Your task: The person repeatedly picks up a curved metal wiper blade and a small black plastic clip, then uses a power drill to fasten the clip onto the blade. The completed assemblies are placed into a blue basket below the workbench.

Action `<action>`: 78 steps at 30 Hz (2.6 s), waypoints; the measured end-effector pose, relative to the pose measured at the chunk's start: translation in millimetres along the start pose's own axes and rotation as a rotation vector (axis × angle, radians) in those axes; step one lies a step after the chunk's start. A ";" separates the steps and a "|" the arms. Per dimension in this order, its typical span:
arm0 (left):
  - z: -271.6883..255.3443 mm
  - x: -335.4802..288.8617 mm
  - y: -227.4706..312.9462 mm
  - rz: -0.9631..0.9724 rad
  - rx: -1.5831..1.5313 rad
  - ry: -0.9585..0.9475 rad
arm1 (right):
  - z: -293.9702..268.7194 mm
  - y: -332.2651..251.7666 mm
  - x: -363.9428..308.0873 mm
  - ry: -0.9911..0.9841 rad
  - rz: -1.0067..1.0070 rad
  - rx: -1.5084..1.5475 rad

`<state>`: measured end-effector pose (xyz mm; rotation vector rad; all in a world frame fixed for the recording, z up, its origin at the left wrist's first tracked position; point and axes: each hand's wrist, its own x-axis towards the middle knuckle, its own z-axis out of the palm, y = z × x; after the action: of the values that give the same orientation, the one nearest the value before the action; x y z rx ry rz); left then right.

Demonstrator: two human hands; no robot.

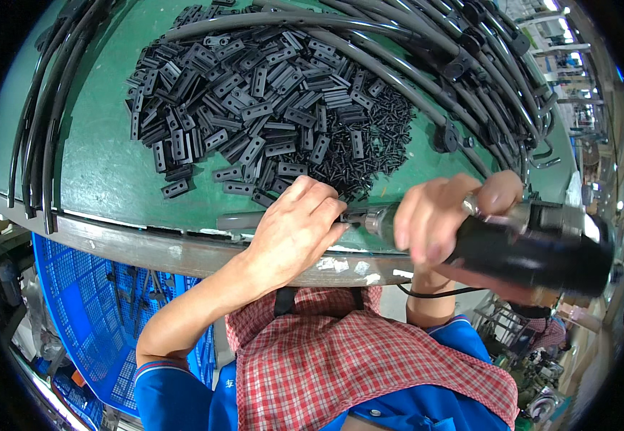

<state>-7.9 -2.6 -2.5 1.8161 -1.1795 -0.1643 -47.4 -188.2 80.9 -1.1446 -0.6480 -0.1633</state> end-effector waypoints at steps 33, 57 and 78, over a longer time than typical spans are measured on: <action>0.0 5.6 8.4 0.017 0.047 0.000 | -0.1 -13.4 -6.8 0.158 0.052 0.123; -317.2 -55.3 -114.8 -0.645 1.206 0.502 | -8.2 -60.5 -210.9 1.343 -0.298 0.432; -130.2 159.3 -44.3 0.106 0.974 -0.080 | -11.1 -68.9 -208.8 1.399 -0.238 0.536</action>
<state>176.3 -39.7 92.1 2.5681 -1.5539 0.4904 -241.9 -269.0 16.8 -0.2359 0.4280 -0.8408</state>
